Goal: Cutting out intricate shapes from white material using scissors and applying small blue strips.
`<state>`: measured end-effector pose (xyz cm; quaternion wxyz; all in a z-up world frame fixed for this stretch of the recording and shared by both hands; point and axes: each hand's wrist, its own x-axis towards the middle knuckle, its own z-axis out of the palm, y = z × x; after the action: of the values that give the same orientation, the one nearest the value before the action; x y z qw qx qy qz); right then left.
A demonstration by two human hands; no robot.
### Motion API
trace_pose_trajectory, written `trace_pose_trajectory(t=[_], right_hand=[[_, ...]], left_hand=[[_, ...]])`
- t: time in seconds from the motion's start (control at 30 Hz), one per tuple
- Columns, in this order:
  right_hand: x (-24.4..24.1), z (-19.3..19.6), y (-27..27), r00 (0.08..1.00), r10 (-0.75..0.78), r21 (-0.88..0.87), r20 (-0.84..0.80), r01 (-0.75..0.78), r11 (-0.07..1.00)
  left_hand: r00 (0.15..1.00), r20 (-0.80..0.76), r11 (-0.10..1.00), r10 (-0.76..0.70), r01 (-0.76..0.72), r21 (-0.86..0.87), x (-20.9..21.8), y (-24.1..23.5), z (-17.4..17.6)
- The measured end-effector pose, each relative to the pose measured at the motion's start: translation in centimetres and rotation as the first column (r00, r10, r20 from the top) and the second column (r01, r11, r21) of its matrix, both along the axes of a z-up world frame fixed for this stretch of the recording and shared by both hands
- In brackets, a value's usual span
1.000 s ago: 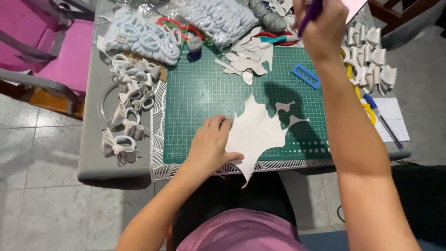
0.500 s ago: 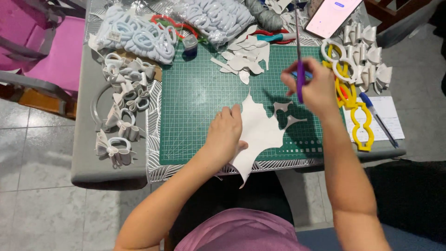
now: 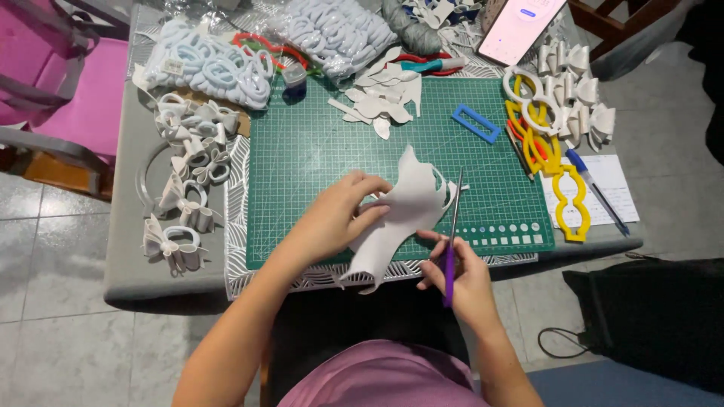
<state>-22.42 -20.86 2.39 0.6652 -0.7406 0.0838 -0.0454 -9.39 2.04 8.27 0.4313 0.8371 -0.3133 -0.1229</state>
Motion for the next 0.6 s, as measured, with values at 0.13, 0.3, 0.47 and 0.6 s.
trace_pose_trajectory(t=[0.13,0.3,0.47,0.6], right_hand=[[0.3,0.4,0.6,0.992,0.121,0.211,-0.031,-0.112,0.971],[1.6,-1.1,-0.3,0.977,0.211,0.304,-0.012,-0.198,0.932],[5.6,2.4,-1.4,0.953,0.241,0.041,0.182,-0.252,0.967],[9.2,5.6,-2.5,0.924,0.316,0.022,0.213,-0.328,0.944]], left_hand=[[0.982,-0.156,0.925,0.108,-0.156,-0.345,-2.4,-0.3,-0.1],[0.897,-0.262,0.708,0.357,-0.442,-0.551,-3.9,-0.9,-2.9],[0.746,-0.641,0.431,0.181,-0.646,-0.630,-6.9,-0.3,-3.3],[0.563,-0.824,0.303,-0.065,-0.775,-0.554,-8.4,-0.3,-2.6]])
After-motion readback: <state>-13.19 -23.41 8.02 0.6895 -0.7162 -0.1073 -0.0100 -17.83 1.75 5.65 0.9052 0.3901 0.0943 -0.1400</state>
